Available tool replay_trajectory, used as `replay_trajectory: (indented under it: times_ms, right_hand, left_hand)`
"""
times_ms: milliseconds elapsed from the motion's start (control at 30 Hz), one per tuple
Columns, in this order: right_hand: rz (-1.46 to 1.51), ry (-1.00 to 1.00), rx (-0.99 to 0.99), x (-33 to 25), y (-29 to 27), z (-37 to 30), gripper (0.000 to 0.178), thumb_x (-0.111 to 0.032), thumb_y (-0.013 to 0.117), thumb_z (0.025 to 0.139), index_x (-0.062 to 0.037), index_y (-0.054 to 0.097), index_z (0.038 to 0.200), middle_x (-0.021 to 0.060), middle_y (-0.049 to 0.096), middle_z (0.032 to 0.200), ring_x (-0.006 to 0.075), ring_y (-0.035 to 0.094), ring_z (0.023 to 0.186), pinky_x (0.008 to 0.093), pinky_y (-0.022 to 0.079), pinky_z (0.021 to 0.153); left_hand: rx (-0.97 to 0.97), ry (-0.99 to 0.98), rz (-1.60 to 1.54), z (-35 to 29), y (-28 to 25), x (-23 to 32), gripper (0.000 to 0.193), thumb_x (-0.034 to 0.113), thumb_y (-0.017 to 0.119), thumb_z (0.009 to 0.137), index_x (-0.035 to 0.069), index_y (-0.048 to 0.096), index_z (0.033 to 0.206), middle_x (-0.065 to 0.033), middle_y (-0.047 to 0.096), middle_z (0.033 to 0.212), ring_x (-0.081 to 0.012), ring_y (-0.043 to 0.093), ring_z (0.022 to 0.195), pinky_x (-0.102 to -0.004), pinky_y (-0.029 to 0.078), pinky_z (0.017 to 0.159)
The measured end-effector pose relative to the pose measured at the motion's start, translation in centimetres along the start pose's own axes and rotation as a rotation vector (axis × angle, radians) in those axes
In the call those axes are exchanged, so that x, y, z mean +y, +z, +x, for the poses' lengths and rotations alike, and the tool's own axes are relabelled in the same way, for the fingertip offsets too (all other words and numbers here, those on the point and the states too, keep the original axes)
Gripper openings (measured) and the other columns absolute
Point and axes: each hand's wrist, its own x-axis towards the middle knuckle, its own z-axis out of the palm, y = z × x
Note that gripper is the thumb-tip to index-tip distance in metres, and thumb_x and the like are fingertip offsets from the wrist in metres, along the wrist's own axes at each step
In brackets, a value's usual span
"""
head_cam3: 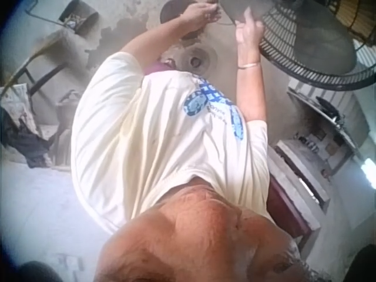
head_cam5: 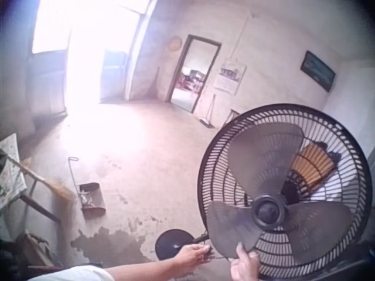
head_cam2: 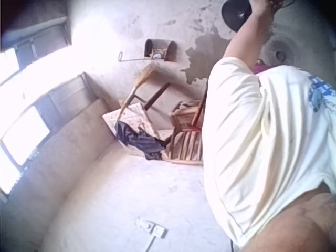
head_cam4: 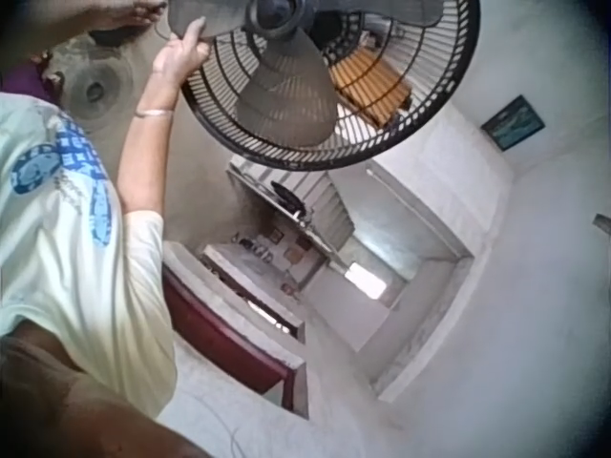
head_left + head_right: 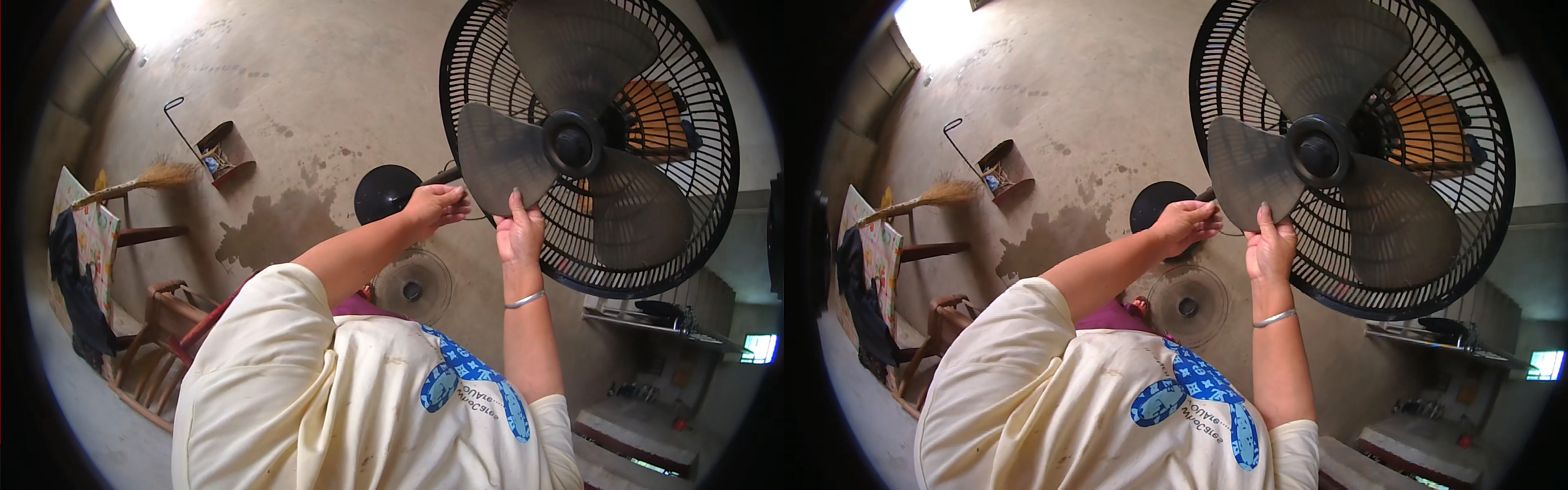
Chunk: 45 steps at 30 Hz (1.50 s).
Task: Manually disassembling the cage and blades of a floor fan.
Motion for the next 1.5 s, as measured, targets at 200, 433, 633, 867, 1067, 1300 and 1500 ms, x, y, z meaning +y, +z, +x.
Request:
replay_trajectory:
  times_ms: [200, 433, 633, 867, 1067, 1300, 1500]
  right_hand:
    - [0.014, -0.008, -0.034, 0.9, -0.3, 0.8, 0.023, -0.002, 0.054, 0.084, -0.0028, 0.053, 0.107, 0.0081, 0.056, 0.108, 0.0182, 0.054, 0.098, 0.0343, 0.044, 0.088]
    - [-0.228, -0.045, 0.039, 1.0, -0.4, 0.8, 0.016, -0.004, 0.053, 0.085, -0.0004, 0.055, 0.1, 0.0072, 0.058, 0.098, 0.0153, 0.057, 0.089, 0.03, 0.048, 0.08]
    - [-0.801, 0.013, 0.127, 1.9, -2.4, 1.4, 0.015, -0.011, 0.06, 0.081, 0.0036, 0.061, 0.083, 0.0057, 0.063, 0.073, 0.0115, 0.059, 0.066, 0.0275, 0.048, 0.063]
    - [-0.986, -0.472, 0.078, -5.8, 0.7, -4.0, 0.045, -0.002, 0.06, 0.074, 0.0008, 0.046, 0.116, 0.0134, 0.052, 0.108, 0.0211, 0.054, 0.093, 0.0321, 0.045, 0.08]
    - [-1.018, -1.08, 0.196, -14.4, 4.7, -8.2, 0.034, 0.006, 0.05, 0.079, 0.0082, 0.045, 0.112, 0.0185, 0.046, 0.114, 0.0238, 0.051, 0.098, 0.0336, 0.045, 0.086]
    - [-1.05, -1.292, 0.362, -18.0, 4.5, -9.5, 0.035, 0.005, 0.045, 0.081, 0.0115, 0.041, 0.116, 0.0214, 0.046, 0.117, 0.029, 0.049, 0.107, 0.04, 0.041, 0.092]
    - [-1.078, -1.301, 0.52, -17.7, 2.2, -10.7, 0.037, 0.004, 0.048, 0.08, 0.01, 0.042, 0.115, 0.0196, 0.05, 0.114, 0.0264, 0.05, 0.105, 0.036, 0.042, 0.087]
  left_hand:
    - [0.119, 0.067, 0.075, 0.9, -0.5, 2.6, 0.018, 0.023, 0.06, 0.084, 0.007, 0.053, 0.088, -0.0029, 0.06, 0.082, -0.0139, 0.059, 0.071, -0.0252, 0.049, 0.064]
    - [-0.141, -0.179, -0.006, 1.9, 1.6, 1.9, 0.023, 0.029, 0.055, 0.088, 0.007, 0.053, 0.09, -0.0039, 0.057, 0.084, -0.0161, 0.057, 0.079, -0.0307, 0.048, 0.072]
    - [-0.103, -0.128, 0.042, 3.0, 1.2, 2.7, 0.019, 0.024, 0.052, 0.089, 0.005, 0.054, 0.093, -0.0049, 0.059, 0.087, -0.0159, 0.058, 0.078, -0.0303, 0.05, 0.071]
    - [0.296, 0.271, 0.886, 2.0, 3.8, 10.1, 0.022, 0.022, 0.065, 0.079, 0.002, 0.057, 0.086, -0.0058, 0.061, 0.078, -0.017, 0.058, 0.075, -0.0266, 0.046, 0.069]
    - [-0.103, 1.42, 1.28, -3.8, 14.8, 13.6, 0.031, 0.003, 0.064, 0.069, 0.005, 0.058, 0.1, -0.0118, 0.056, 0.103, -0.0282, 0.053, 0.097, -0.0347, 0.042, 0.084]
    - [-0.482, 1.533, 1.242, -3.8, 22.1, 11.3, 0.027, 0.009, 0.064, 0.073, 0.005, 0.06, 0.1, -0.0126, 0.061, 0.095, -0.0297, 0.056, 0.09, -0.0368, 0.045, 0.077]
    - [-0.814, 1.446, 1.275, -1.9, 23.9, 11.2, 0.012, 0.01, 0.065, 0.072, 0.002, 0.064, 0.081, -0.012, 0.063, 0.078, -0.0281, 0.06, 0.072, -0.0338, 0.05, 0.066]
